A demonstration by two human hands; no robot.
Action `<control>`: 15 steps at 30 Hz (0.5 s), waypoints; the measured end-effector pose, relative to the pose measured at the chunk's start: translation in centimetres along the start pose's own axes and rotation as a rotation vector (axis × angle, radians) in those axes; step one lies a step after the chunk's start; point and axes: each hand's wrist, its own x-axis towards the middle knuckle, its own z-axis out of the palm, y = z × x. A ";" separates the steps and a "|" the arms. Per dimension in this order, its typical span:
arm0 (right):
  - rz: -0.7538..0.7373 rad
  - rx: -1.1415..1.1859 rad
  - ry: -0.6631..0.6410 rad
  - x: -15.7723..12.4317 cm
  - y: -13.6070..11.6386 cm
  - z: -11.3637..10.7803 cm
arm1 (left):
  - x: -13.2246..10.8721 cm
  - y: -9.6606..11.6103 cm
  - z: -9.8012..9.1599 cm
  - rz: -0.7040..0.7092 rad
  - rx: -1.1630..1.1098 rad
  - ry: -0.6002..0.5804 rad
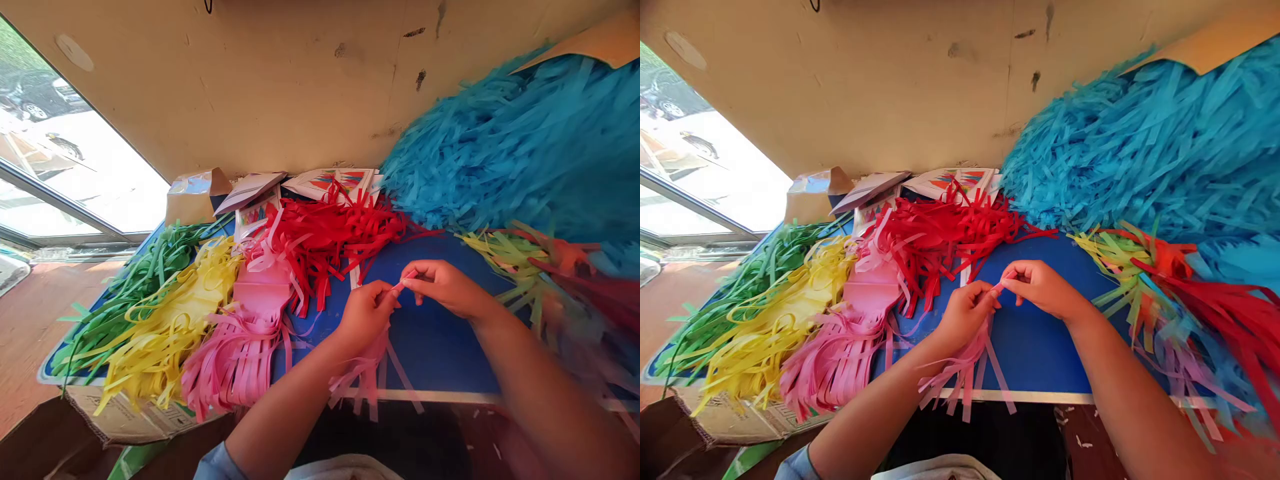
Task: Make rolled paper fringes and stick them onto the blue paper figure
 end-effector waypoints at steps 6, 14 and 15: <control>0.023 0.087 -0.027 0.2 0.4 0.2 | -0.1 0.2 0.0 0.016 0.012 0.013; 0.078 0.168 -0.063 0.3 0.8 0.1 | -0.2 0.1 0.1 0.003 0.007 0.016; 0.089 0.174 -0.063 0.3 0.9 0.1 | -0.2 0.1 0.2 0.002 0.007 0.014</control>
